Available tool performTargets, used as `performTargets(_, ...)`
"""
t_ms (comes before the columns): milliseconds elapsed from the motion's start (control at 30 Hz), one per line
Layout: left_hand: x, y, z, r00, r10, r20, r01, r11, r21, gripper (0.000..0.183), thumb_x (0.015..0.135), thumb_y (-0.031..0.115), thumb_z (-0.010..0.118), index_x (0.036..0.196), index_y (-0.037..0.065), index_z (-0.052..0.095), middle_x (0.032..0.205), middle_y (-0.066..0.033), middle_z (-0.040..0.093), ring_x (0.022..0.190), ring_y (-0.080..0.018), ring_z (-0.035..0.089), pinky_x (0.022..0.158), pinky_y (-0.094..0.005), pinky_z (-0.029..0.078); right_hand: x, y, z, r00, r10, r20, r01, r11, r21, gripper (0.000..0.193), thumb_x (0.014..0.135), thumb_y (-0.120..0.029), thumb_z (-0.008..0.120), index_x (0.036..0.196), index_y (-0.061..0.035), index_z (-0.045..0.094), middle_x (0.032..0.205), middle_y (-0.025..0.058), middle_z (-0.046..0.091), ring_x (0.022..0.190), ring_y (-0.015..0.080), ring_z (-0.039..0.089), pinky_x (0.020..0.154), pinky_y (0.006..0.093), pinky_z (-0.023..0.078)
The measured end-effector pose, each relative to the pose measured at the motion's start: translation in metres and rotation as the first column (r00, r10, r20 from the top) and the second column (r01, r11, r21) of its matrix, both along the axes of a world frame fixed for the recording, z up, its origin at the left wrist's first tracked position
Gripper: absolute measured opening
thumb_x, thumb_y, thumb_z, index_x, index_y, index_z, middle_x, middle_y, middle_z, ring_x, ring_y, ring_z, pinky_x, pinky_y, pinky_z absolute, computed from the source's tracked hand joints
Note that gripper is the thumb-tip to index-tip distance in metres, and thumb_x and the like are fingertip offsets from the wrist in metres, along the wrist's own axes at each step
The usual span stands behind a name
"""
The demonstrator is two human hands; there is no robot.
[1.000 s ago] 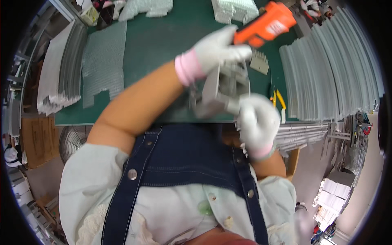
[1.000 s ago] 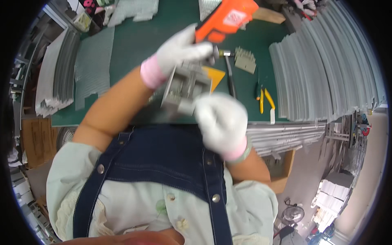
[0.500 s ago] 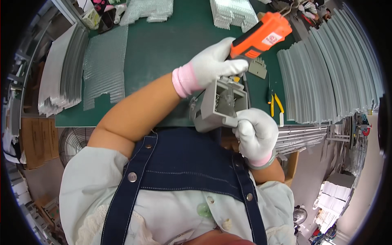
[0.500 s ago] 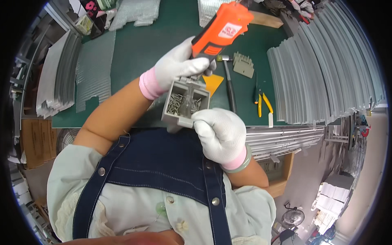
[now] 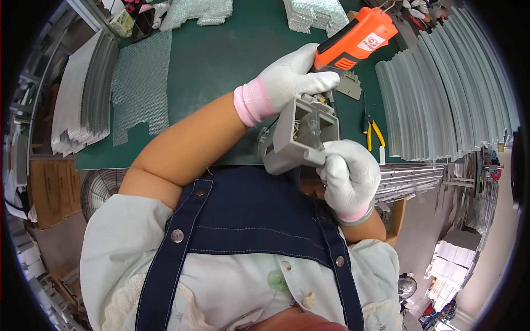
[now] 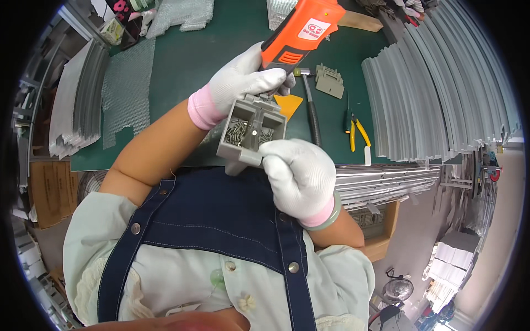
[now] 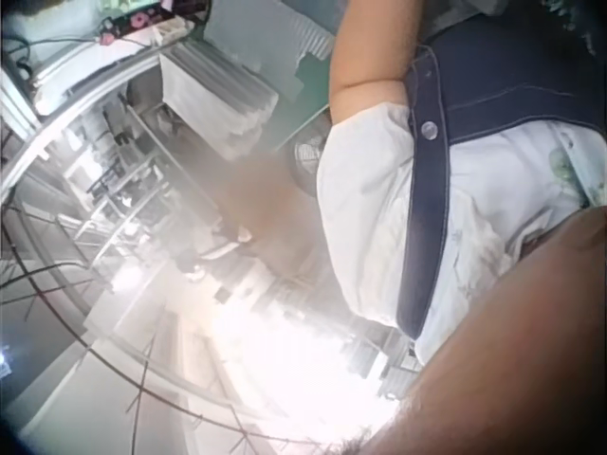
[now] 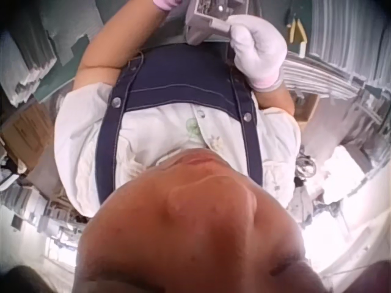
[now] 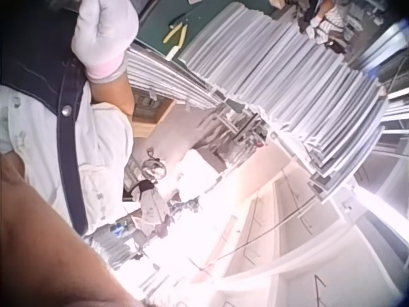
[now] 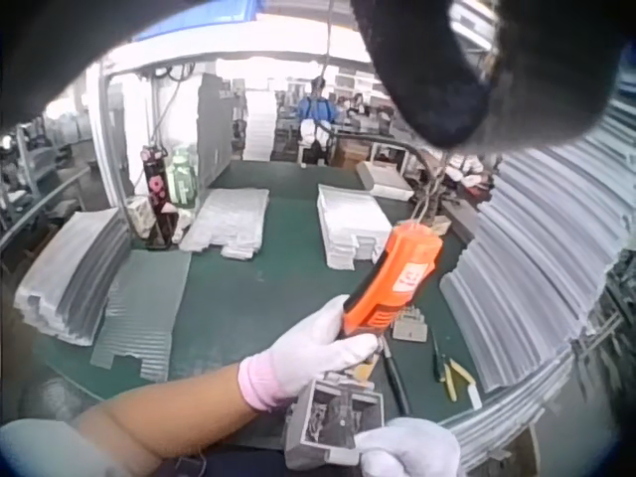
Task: The person assembles air filters by placing mesh sheets into metal frames. They use a handheld tool to secure the mesh to the frame edges and then inspect the finished unit. The process is repeated for multiple filter units.
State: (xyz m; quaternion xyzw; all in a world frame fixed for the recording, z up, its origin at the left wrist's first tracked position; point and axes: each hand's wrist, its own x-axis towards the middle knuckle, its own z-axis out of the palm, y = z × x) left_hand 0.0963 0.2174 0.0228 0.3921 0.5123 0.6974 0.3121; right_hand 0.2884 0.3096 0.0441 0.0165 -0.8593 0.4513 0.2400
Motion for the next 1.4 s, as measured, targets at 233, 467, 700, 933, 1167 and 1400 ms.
performTargets(233,-0.016,0.007,-0.016,0.991,0.020,-0.131,-0.024,0.999,-0.027,0.047,0.092,0.025,0.064,0.128,0.001,0.046,0.101,-0.0078,0.060,0.089,-0.0145,0.059,0.083,-0.0315,0.051,-0.008,0.007,-0.009,0.999,0.002,-0.045,0.000,0.999,0.045,0.006,0.086,-0.004,0.064,0.091,-0.0017,0.067,0.078,0.0134,0.066,0.067,0.0307,0.065,0.063,0.0376,0.053)
performTargets(467,-0.004,0.004,-0.010,0.998,-0.027,-0.055,0.028,1.000,0.008,0.047,0.095,0.025,0.060,0.132,0.000,0.044,0.111,-0.0098,0.060,0.098,-0.0166,0.060,0.089,-0.0332,0.050,-0.002,-0.002,-0.013,0.995,0.041,-0.090,-0.040,0.999,0.020,0.011,0.084,-0.004,0.067,0.094,-0.0050,0.068,0.075,0.0111,0.066,0.065,0.0295,0.065,0.061,0.0366,0.051)
performTargets(700,0.005,-0.010,-0.012,0.994,0.090,-0.057,-0.087,0.995,0.054,0.047,0.102,0.031,0.050,0.137,-0.001,0.047,0.121,-0.0091,0.058,0.111,-0.0184,0.057,0.101,-0.0329,0.044,0.003,0.002,-0.012,0.954,0.056,-0.296,-0.108,0.981,-0.162,0.014,0.091,-0.006,0.062,0.104,-0.0017,0.063,0.079,0.0090,0.068,0.058,0.0172,0.059,0.055,0.0313,0.047)
performTargets(933,0.007,-0.134,-0.014,0.557,0.353,-0.752,-0.574,0.818,-0.041,0.047,0.094,0.027,0.058,0.133,0.000,0.054,0.130,-0.0179,0.058,0.124,-0.0306,0.053,0.107,-0.0392,0.039,-0.026,0.055,0.090,0.724,-0.301,-0.620,0.265,0.952,-0.153,0.030,0.104,-0.021,0.050,0.099,0.0074,0.059,0.060,0.0010,0.047,0.044,0.0054,0.034,0.043,0.0210,0.034)
performTargets(1167,-0.090,-0.406,-0.109,0.068,0.059,-0.996,-0.997,-0.028,-0.070,0.042,0.094,0.020,0.060,0.131,0.000,0.056,0.130,-0.0212,0.059,0.122,-0.0364,0.056,0.104,-0.0425,0.043,-0.022,0.098,0.169,0.752,-0.404,-0.521,0.400,0.908,-0.127,0.024,0.102,-0.019,0.056,0.099,0.0034,0.063,0.060,-0.0034,0.043,0.050,0.0044,0.038,0.049,0.0205,0.037)
performTargets(1400,-0.069,-0.393,-0.079,0.028,-0.019,-0.999,-0.987,0.160,-0.031,0.039,0.094,0.020,0.059,0.128,0.002,0.057,0.127,-0.0187,0.061,0.110,-0.0366,0.061,0.093,-0.0444,0.049,-0.016,0.076,0.185,0.845,-0.387,-0.370,0.488,0.840,0.235,0.032,0.100,-0.013,0.055,0.128,0.0017,0.063,0.089,0.0048,0.067,0.077,0.0091,0.061,0.074,0.0235,0.052)
